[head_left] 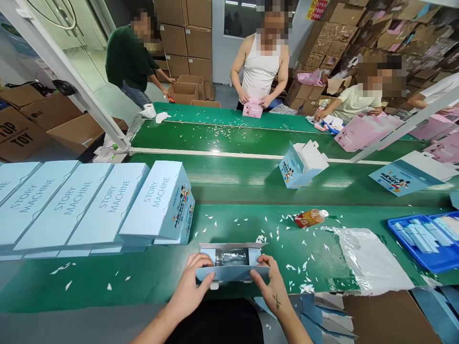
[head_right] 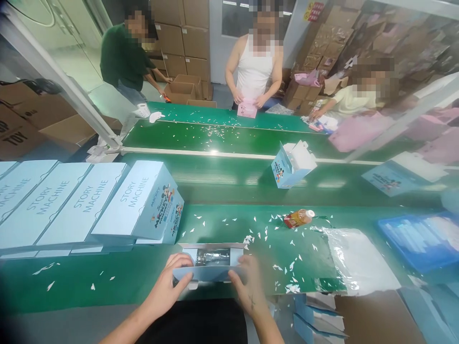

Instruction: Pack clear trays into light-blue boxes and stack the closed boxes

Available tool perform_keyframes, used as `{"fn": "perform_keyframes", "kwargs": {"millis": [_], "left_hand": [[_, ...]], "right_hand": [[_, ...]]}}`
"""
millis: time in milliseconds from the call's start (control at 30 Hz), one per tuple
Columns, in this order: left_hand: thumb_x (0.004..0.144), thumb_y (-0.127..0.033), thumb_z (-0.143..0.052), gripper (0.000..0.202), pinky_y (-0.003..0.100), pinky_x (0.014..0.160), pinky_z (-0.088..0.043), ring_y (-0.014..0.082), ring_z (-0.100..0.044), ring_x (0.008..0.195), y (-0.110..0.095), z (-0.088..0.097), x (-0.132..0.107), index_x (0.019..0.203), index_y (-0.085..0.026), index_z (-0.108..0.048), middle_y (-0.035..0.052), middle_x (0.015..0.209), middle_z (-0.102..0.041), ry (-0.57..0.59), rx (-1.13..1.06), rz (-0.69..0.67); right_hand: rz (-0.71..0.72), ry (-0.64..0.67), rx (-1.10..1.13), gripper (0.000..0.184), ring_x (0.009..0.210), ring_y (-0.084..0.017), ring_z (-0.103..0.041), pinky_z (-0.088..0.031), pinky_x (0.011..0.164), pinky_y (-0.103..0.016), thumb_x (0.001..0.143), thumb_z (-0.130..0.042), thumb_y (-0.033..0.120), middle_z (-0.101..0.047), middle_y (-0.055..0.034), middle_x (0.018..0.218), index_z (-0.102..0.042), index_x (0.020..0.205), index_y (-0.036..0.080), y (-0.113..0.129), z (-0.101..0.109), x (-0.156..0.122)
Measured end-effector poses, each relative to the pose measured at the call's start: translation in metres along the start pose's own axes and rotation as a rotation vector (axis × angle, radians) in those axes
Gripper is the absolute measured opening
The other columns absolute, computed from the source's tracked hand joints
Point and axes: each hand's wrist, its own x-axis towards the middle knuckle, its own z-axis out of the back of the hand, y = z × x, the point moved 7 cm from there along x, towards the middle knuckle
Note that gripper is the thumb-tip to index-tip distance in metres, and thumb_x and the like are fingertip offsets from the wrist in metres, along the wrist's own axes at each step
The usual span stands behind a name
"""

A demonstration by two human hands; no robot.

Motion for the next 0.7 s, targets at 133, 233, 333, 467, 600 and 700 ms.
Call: {"fn": "perform_keyframes", "kwargs": {"millis": [133,233,333,467,600,700], "left_hand": [[0.091,-0.042,-0.048,0.022,0.045,0.100,-0.041,0.0246,-0.046,0.115,0.016,-0.002,0.001,0.102,-0.025,-0.057,0.0058,0.114,-0.052,-0.085,0.027,0.026],[0.085,-0.047,-0.053,0.031,0.048,0.099,-0.043,0.0254,-0.048,0.112,0.043,-0.004,0.005,0.105,-0.023,-0.049,0.0069,0.115,-0.046,-0.227,0.004,0.159],[0.078,-0.050,-0.057,0.048,0.049,0.089,-0.048,0.0263,-0.052,0.104,0.069,-0.009,0.009,0.110,-0.020,-0.038,0.0093,0.109,-0.042,-0.359,-0.076,0.292],[0.084,-0.042,-0.054,0.044,0.044,0.091,-0.049,0.0248,-0.049,0.115,0.065,-0.012,0.015,0.118,-0.022,-0.036,0.0119,0.125,-0.041,-0.322,-0.100,0.175],[0.093,-0.028,-0.043,0.016,0.041,0.100,-0.043,0.0228,-0.048,0.119,0.031,-0.005,0.013,0.105,-0.023,-0.053,0.0082,0.124,-0.052,-0.145,-0.018,-0.224],[0.091,-0.017,-0.040,0.027,0.041,0.102,-0.043,0.0228,-0.048,0.121,0.013,0.001,0.007,0.109,-0.024,-0.059,0.0075,0.125,-0.057,0.081,0.131,-0.420]], "right_hand": [[0.016,-0.059,-0.075,0.038,0.103,-0.027,-0.055,-0.050,0.089,-0.043,0.086,-0.057,0.048,-0.054,-0.0113,0.111,-0.055,0.112,0.020,-0.006,-0.002,0.003],[0.018,-0.139,-0.175,0.035,0.109,-0.031,-0.051,-0.047,0.092,-0.050,0.085,-0.058,0.049,-0.051,-0.0149,0.114,-0.055,0.103,0.019,-0.013,-0.004,0.008],[0.014,-0.266,-0.193,0.048,0.114,-0.035,-0.048,-0.047,0.092,-0.055,0.080,-0.063,0.052,-0.045,-0.0191,0.120,-0.048,0.109,0.017,-0.016,-0.004,0.014],[0.096,-0.205,-0.034,0.046,0.129,-0.032,-0.042,-0.043,0.103,-0.055,0.086,-0.056,0.042,-0.039,-0.0191,0.138,-0.042,0.122,0.017,-0.007,-0.009,0.020],[0.153,-0.040,0.175,0.027,0.114,-0.026,-0.059,-0.051,0.098,-0.046,0.092,-0.044,0.036,-0.061,-0.0127,0.122,-0.057,0.111,0.022,-0.005,-0.007,0.018],[0.254,0.092,0.144,0.028,0.115,-0.028,-0.060,-0.052,0.097,-0.047,0.092,-0.043,0.033,-0.066,-0.0107,0.119,-0.067,0.101,0.023,-0.005,0.000,0.015]]}}
